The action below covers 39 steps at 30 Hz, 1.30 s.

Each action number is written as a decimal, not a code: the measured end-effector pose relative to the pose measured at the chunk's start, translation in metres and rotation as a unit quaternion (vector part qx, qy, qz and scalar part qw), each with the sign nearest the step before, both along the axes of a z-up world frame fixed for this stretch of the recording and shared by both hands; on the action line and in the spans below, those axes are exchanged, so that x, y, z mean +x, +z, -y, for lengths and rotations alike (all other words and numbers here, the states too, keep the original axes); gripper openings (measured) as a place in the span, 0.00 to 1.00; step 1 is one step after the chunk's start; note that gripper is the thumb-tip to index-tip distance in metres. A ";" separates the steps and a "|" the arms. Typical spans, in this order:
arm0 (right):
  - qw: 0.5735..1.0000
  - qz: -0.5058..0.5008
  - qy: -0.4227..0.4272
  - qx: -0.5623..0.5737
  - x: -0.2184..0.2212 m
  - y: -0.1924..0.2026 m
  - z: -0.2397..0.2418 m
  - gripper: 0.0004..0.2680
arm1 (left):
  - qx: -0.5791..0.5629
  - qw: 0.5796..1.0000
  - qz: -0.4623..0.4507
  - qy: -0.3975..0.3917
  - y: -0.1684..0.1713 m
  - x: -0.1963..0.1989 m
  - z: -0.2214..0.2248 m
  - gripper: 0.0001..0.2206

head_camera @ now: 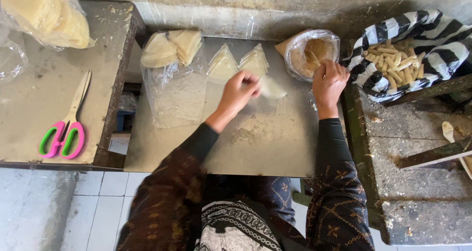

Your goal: The person places filling onto triangular wrappers with a small spoon and rolls them into cylindrical shapes on a metal table.

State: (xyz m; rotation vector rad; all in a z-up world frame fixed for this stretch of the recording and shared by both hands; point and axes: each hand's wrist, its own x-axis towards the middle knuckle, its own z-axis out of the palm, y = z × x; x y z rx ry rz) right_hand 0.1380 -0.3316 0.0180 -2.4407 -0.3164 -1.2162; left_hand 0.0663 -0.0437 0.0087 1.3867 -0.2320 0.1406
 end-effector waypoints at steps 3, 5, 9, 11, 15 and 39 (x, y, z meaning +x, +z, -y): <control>0.999 0.020 -0.001 0.033 0.004 -0.009 0.003 0.03 | 0.035 0.994 -0.095 -0.030 -0.024 -0.030 -0.034 0.05; 0.990 -0.005 0.027 0.142 0.008 -0.016 0.007 0.04 | 0.085 0.985 -0.149 -0.026 -0.031 -0.047 -0.055 0.05; 0.974 -0.009 0.061 0.217 0.016 -0.028 0.018 0.04 | 0.118 0.977 -0.176 -0.013 -0.029 -0.065 -0.072 0.07; 0.938 -0.077 0.058 0.333 0.020 -0.028 0.022 0.06 | 0.133 0.977 -0.164 -0.013 -0.025 -0.068 -0.073 0.08; 0.883 -0.109 0.068 0.452 0.014 -0.023 0.031 0.08 | 0.161 0.975 -0.151 -0.033 -0.024 -0.073 -0.072 0.07; 0.849 -0.342 0.254 0.312 -0.140 -0.026 -0.084 0.04 | 0.190 0.969 -0.149 -0.049 -0.001 -0.080 -0.086 0.08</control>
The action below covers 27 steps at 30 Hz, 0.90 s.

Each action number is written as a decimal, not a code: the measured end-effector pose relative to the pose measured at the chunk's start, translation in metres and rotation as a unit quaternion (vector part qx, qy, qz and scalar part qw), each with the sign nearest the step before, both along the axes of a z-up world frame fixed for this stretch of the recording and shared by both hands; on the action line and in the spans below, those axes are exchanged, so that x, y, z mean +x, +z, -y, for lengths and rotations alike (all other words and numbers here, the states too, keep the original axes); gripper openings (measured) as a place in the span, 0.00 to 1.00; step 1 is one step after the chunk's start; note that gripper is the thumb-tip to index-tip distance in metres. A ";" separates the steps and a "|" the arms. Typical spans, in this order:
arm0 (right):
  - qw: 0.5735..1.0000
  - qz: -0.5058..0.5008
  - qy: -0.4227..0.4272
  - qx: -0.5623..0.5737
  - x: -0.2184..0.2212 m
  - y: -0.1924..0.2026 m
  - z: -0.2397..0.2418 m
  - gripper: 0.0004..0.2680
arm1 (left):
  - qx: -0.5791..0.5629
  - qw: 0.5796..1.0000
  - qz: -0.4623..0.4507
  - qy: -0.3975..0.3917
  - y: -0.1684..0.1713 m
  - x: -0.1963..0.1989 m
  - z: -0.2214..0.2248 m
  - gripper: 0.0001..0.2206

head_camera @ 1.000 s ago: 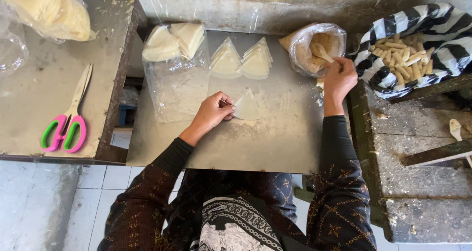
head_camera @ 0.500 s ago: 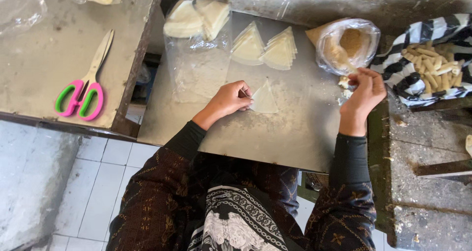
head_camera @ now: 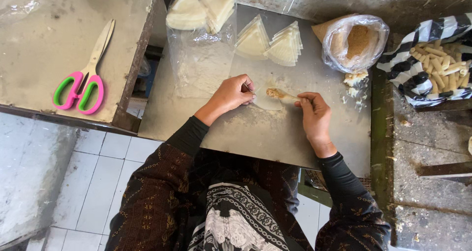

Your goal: The person places filling onto triangular wrappers with a small spoon and rolls them into cylindrical shapes on a metal table.

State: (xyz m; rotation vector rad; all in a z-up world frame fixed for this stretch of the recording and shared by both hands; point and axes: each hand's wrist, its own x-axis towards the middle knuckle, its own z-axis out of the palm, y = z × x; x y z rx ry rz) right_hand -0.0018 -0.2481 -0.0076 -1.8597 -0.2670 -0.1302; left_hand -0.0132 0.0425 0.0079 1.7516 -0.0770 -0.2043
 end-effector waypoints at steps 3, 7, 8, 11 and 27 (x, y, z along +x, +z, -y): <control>0.998 0.038 0.022 -0.051 -0.004 0.000 -0.002 0.04 | -0.009 1.000 -0.002 0.003 -0.002 0.001 0.000 0.08; 0.994 0.067 0.029 -0.084 -0.009 0.006 -0.008 0.03 | 0.003 1.000 -0.003 0.007 -0.004 0.002 0.001 0.08; 0.988 0.106 0.029 -0.112 -0.010 0.007 -0.009 0.03 | 0.005 1.000 0.000 0.006 -0.005 0.002 0.001 0.08; 0.966 0.190 0.030 -0.174 -0.013 0.012 -0.010 0.03 | 0.010 1.000 0.010 0.005 -0.006 0.002 0.001 0.08; 0.989 0.103 0.023 -0.106 -0.012 0.016 -0.008 0.02 | 0.011 1.000 0.019 0.001 -0.002 0.000 0.001 0.06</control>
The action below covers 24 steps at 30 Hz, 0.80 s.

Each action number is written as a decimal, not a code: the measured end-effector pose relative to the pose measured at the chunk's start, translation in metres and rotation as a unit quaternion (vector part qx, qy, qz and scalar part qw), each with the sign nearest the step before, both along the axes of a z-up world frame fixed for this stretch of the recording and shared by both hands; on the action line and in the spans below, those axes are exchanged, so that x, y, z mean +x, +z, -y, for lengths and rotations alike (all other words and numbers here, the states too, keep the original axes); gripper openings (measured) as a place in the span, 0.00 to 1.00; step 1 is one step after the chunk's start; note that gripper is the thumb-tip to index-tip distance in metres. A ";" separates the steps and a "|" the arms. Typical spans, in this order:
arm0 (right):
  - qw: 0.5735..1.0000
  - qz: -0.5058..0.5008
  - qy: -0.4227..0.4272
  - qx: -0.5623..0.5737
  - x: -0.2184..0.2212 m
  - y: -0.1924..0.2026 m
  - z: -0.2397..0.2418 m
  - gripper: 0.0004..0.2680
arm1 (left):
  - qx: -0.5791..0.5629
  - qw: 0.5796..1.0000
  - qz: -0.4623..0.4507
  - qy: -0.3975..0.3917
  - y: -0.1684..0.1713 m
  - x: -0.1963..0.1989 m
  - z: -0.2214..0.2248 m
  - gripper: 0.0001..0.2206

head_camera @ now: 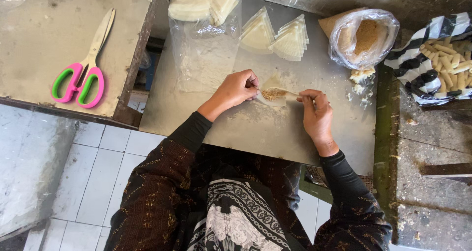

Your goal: The person places filling onto triangular wrappers with a small spoon and rolls them into cylindrical shapes on a metal table.

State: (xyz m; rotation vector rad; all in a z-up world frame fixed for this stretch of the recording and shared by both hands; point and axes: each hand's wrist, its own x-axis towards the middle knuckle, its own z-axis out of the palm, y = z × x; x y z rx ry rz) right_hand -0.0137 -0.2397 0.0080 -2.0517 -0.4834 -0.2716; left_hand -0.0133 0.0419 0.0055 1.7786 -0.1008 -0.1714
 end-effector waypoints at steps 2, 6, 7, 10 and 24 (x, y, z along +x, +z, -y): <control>0.998 -0.054 -0.011 0.042 0.003 -0.001 0.001 0.03 | -0.005 1.000 0.001 0.001 -0.001 0.000 0.000 0.06; 0.990 -0.084 -0.015 0.109 0.009 -0.006 0.008 0.03 | -0.012 1.000 0.002 0.006 -0.003 0.000 0.000 0.07; 0.988 -0.091 -0.014 0.127 0.011 -0.007 0.012 0.03 | -0.013 1.000 0.003 0.008 -0.004 0.000 0.000 0.07; 0.973 -0.089 -0.033 0.212 0.030 -0.004 0.036 0.04 | -0.005 1.000 0.013 0.006 -0.007 0.001 0.001 0.07; 0.930 0.265 -0.230 -0.104 0.157 -0.009 0.135 0.13 | 0.034 0.993 0.109 0.016 -0.010 0.001 0.008 0.08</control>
